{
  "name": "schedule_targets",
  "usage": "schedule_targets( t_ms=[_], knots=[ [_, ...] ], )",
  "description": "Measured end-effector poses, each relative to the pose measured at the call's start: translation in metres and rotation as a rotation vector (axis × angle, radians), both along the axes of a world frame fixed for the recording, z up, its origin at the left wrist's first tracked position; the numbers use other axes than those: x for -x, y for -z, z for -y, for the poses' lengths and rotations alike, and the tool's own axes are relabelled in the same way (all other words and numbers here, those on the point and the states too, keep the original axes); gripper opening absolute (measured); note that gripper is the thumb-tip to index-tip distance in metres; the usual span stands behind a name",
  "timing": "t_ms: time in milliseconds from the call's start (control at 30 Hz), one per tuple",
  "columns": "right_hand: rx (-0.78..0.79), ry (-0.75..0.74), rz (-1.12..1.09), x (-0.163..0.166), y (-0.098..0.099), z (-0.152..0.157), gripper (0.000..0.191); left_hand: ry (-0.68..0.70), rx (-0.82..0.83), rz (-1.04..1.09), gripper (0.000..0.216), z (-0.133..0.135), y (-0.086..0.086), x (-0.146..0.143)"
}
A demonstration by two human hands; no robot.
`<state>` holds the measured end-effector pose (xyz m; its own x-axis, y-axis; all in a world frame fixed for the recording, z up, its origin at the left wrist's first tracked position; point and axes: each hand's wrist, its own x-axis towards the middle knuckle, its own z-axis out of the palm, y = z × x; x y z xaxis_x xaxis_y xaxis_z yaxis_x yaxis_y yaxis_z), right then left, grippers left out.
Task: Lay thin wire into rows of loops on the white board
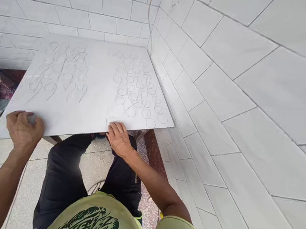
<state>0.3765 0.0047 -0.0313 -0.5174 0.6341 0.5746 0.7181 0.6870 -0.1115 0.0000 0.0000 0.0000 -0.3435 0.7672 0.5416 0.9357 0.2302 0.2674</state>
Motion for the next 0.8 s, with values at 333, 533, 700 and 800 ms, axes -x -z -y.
schedule_targets(
  t_ms=[333, 533, 700, 800],
  knots=[
    [0.006, -0.138, -0.212, -0.008, -0.016, 0.003, 0.02, 0.048, -0.02, 0.194, 0.035, 0.006, -0.011, -0.012],
    [0.351, -0.142, -0.686, 0.011, -0.065, -0.012, 0.019, 0.391, -0.074, 0.431, 0.04, 0.028, -0.049, -0.075],
    [0.526, -0.191, -0.748, 0.039, -0.08, -0.032, 0.021, 0.625, 0.252, 0.952, 0.057, 0.043, -0.084, -0.117],
    [0.571, -0.219, -0.708, 0.057, -0.081, -0.037, 0.023, 0.658, 0.347, 1.025, 0.061, 0.049, -0.085, -0.119]
  ],
)
